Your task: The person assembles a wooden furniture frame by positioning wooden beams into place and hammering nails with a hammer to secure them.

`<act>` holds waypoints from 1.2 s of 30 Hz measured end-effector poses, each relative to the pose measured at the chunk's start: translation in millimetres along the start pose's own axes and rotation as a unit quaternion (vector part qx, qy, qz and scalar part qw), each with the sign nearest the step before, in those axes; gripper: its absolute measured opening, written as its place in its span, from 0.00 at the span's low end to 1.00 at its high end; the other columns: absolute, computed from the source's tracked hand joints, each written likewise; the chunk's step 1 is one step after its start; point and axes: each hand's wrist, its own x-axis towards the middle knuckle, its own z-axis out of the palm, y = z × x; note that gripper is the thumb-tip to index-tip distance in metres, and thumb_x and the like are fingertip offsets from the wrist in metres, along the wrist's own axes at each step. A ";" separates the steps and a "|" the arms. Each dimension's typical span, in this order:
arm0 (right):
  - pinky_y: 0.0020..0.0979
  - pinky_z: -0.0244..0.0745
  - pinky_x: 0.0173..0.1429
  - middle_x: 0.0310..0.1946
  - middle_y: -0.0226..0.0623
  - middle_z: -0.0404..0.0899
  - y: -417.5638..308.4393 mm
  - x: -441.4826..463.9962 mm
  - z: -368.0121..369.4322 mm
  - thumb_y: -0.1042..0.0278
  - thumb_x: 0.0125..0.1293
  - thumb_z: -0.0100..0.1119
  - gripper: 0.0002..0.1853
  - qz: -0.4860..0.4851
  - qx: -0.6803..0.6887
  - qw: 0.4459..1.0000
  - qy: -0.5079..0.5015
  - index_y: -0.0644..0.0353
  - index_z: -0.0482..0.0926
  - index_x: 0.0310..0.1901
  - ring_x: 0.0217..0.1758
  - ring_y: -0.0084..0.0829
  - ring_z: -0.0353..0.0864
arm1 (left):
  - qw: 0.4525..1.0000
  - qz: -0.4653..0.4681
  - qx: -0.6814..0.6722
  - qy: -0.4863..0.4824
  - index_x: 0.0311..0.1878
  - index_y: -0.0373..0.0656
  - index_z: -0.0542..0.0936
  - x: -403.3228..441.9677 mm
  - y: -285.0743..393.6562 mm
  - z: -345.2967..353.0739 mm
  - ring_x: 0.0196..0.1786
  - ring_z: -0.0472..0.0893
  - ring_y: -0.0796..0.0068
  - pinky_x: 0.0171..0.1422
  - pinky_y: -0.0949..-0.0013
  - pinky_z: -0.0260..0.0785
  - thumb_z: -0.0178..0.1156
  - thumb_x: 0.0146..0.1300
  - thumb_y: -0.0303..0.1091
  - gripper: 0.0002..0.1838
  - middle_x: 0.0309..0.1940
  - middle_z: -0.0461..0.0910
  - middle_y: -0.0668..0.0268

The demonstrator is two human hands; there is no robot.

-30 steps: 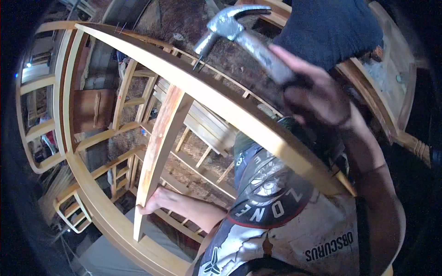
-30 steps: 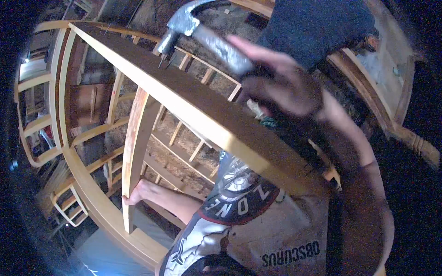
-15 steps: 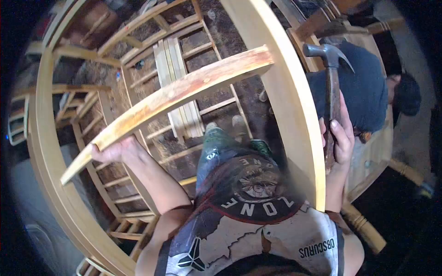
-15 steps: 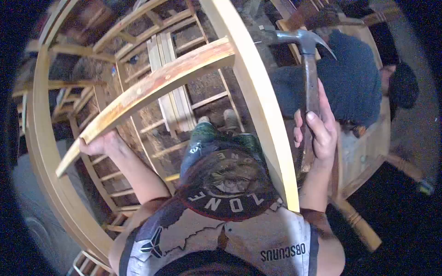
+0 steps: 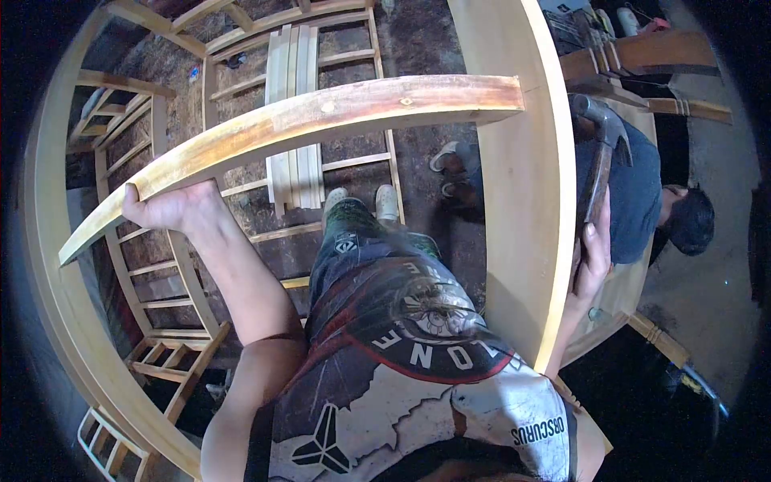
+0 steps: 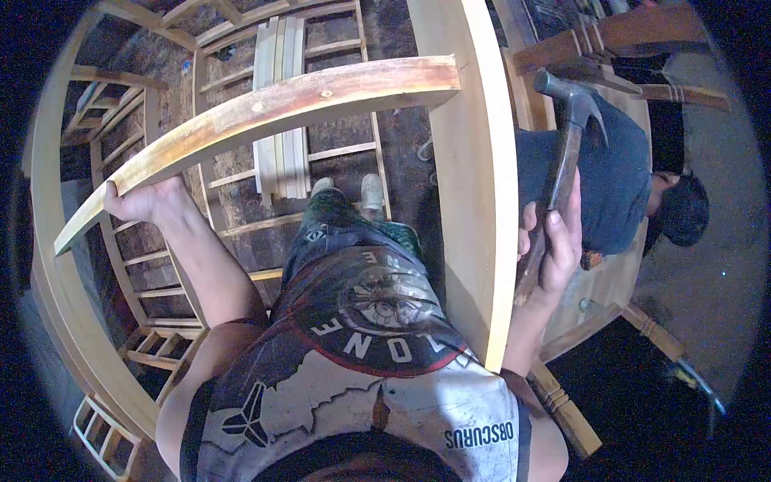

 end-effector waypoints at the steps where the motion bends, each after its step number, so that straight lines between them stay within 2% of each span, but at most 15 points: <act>1: 0.24 0.68 0.23 0.28 0.40 0.73 0.7 -0.4 -0.1 0.68 0.72 0.49 0.39 -0.001 0.002 1.000 0.002 0.53 0.45 0.81 0.20 0.26 0.72 | 1.000 0.002 -0.009 0.012 0.56 0.39 0.69 5.1 -1.2 -2.3 0.56 0.77 0.55 0.64 0.46 0.69 0.59 0.47 0.54 0.36 0.50 0.73 0.54; 3: 0.23 0.68 0.24 0.28 0.40 0.73 -0.1 -0.7 0.1 0.68 0.72 0.49 0.39 -0.003 0.001 1.000 0.004 0.52 0.45 0.81 0.20 0.26 0.72 | 1.000 0.003 -0.018 0.026 0.54 0.36 0.71 4.7 -2.6 -5.9 0.52 0.79 0.50 0.62 0.43 0.71 0.59 0.46 0.54 0.36 0.46 0.76 0.51; 5: 0.23 0.68 0.23 0.28 0.41 0.73 -0.5 -1.1 -1.5 0.68 0.72 0.49 0.39 -0.002 0.001 1.000 0.007 0.51 0.45 0.81 0.19 0.26 0.72 | 1.000 -0.008 -0.003 0.017 0.61 0.43 0.67 -7.7 -1.4 3.0 0.63 0.72 0.56 0.69 0.48 0.66 0.59 0.47 0.56 0.39 0.55 0.69 0.53; 11: 0.24 0.70 0.20 0.28 0.40 0.72 -5.3 -4.2 -1.0 0.65 0.71 0.52 0.40 0.007 -0.016 1.000 0.020 0.50 0.44 0.81 0.19 0.26 0.72 | 0.999 0.007 0.033 -0.002 0.62 0.42 0.66 -11.4 -1.2 5.0 0.65 0.70 0.54 0.71 0.46 0.63 0.60 0.46 0.57 0.42 0.58 0.67 0.51; 14: 0.25 0.69 0.19 0.28 0.38 0.72 -1.6 -6.6 -4.8 0.63 0.70 0.54 0.42 0.027 -0.012 1.000 0.001 0.54 0.46 0.81 0.18 0.26 0.71 | 1.000 0.007 0.026 0.009 0.58 0.41 0.70 -2.2 -1.5 1.0 0.62 0.74 0.53 0.70 0.44 0.64 0.60 0.45 0.59 0.40 0.53 0.71 0.50; 16: 0.25 0.70 0.19 0.28 0.38 0.72 -3.6 -7.1 1.3 0.63 0.70 0.55 0.42 0.042 0.024 0.999 -0.020 0.55 0.46 0.81 0.18 0.26 0.71 | 1.000 0.030 0.002 0.007 0.70 0.38 0.62 11.7 -3.6 -5.0 0.68 0.69 0.48 0.73 0.41 0.61 0.59 0.43 0.54 0.50 0.62 0.66 0.47; 17: 0.25 0.67 0.18 0.27 0.38 0.71 -6.2 -6.8 9.0 0.63 0.69 0.57 0.44 0.052 0.011 0.999 -0.002 0.55 0.45 0.81 0.16 0.24 0.69 | 1.000 0.017 0.003 -0.007 0.69 0.37 0.63 14.7 -4.2 -8.6 0.66 0.70 0.48 0.72 0.41 0.62 0.59 0.44 0.54 0.48 0.61 0.67 0.47; 19: 0.32 0.78 0.44 0.51 0.46 0.76 5.1 2.7 -15.9 0.64 0.69 0.57 0.40 -0.003 -0.101 0.992 -0.079 0.59 0.52 0.80 0.44 0.34 0.80 | 1.000 0.025 0.009 -0.001 0.65 0.36 0.66 22.4 -2.1 -8.7 0.64 0.72 0.48 0.70 0.42 0.63 0.59 0.45 0.53 0.44 0.59 0.69 0.47; 23: 0.33 0.75 0.57 0.56 0.41 0.77 -4.5 2.1 -23.1 0.62 0.72 0.54 0.36 -0.028 -0.083 0.996 0.015 0.60 0.56 0.78 0.52 0.30 0.78 | 0.999 0.037 -0.018 0.002 0.61 0.37 0.67 20.9 -4.3 -1.9 0.60 0.74 0.49 0.65 0.45 0.66 0.59 0.46 0.51 0.39 0.54 0.70 0.48; 24: 0.31 0.79 0.50 0.47 0.40 0.80 -8.6 1.7 -36.9 0.62 0.73 0.52 0.36 -0.019 -0.073 0.997 0.027 0.60 0.54 0.79 0.42 0.27 0.81 | 0.999 0.036 -0.019 0.035 0.61 0.38 0.66 5.8 -4.3 8.8 0.59 0.73 0.50 0.64 0.47 0.66 0.58 0.46 0.53 0.40 0.53 0.68 0.49; 26: 0.22 0.71 0.26 0.33 0.31 0.73 -19.8 6.1 -41.1 0.58 0.73 0.52 0.38 -0.045 0.030 0.986 0.155 0.52 0.50 0.80 0.24 0.17 0.70 | 0.999 0.037 -0.024 0.028 0.59 0.38 0.67 -5.8 -6.8 16.5 0.58 0.72 0.51 0.63 0.48 0.65 0.58 0.46 0.53 0.38 0.52 0.67 0.50; 27: 0.22 0.69 0.21 0.30 0.30 0.71 -21.0 18.2 -45.8 0.59 0.75 0.48 0.38 -0.085 0.032 0.971 0.221 0.51 0.44 0.81 0.22 0.18 0.70 | 0.998 0.046 -0.022 0.045 0.58 0.38 0.67 -1.0 -10.2 11.8 0.58 0.73 0.52 0.63 0.47 0.65 0.58 0.46 0.53 0.38 0.52 0.67 0.49; 32: 0.24 0.76 0.28 0.32 0.32 0.77 4.0 9.9 -31.3 0.62 0.75 0.52 0.34 -0.116 -0.052 0.985 0.119 0.57 0.53 0.78 0.25 0.23 0.76 | 0.997 0.025 -0.062 0.029 0.57 0.39 0.67 0.1 -9.1 9.9 0.55 0.73 0.51 0.60 0.47 0.66 0.58 0.49 0.52 0.35 0.50 0.68 0.49; 35: 0.27 0.78 0.47 0.40 0.35 0.81 5.0 7.7 -15.6 0.63 0.69 0.62 0.38 0.078 -0.036 0.982 -0.169 0.61 0.58 0.76 0.38 0.23 0.80 | 0.998 0.030 -0.049 0.041 0.58 0.40 0.67 3.0 -9.9 7.2 0.56 0.73 0.49 0.60 0.46 0.65 0.58 0.50 0.52 0.35 0.50 0.68 0.48; 36: 0.27 0.78 0.44 0.40 0.35 0.80 7.4 11.5 -21.1 0.63 0.70 0.61 0.37 -0.018 -0.059 0.995 -0.073 0.59 0.58 0.77 0.36 0.22 0.80 | 0.998 0.027 -0.052 0.040 0.58 0.40 0.67 2.7 -11.4 8.2 0.56 0.73 0.49 0.60 0.46 0.65 0.58 0.50 0.52 0.35 0.50 0.68 0.48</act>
